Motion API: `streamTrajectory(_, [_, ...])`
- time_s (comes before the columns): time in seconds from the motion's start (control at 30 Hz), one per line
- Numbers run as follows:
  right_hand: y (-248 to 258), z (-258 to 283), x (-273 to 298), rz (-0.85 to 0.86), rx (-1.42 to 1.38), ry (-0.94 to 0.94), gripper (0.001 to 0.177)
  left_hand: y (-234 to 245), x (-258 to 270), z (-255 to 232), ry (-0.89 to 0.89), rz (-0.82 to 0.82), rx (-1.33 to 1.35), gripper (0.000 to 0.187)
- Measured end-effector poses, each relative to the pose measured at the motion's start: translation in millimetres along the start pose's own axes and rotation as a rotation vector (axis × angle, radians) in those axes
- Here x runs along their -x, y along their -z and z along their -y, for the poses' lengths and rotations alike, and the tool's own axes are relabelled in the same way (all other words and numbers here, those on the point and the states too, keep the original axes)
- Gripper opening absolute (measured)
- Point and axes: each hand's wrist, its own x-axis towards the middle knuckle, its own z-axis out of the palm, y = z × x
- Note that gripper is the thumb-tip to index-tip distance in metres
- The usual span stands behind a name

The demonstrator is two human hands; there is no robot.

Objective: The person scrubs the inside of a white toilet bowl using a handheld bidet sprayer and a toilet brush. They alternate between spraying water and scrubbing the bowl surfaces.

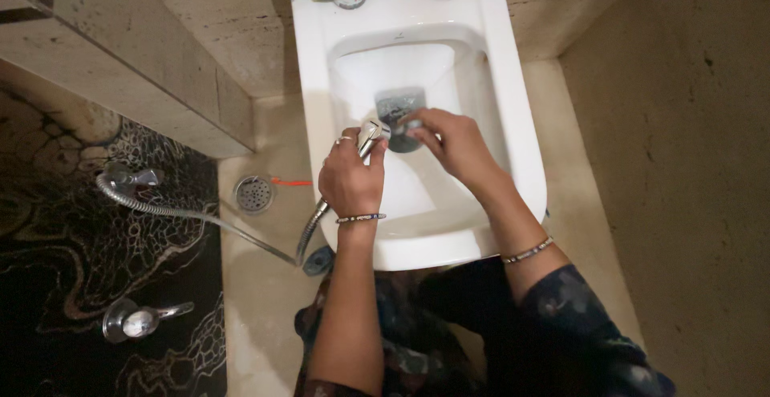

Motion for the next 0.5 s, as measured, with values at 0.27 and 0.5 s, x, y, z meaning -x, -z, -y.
streamTrajectory(0.27, [7.6,2.1,18.2,0.131,0.007,0.074,0.020,-3.8,4.6,5.9,-0.077,0.016,0.056,0.038])
streamTrajectory(0.5, [-1.5,7.6,4.1,-0.061,0.014,-0.003,0.017,1.1,6.5,6.8,-0.048,0.099,0.053,0.045])
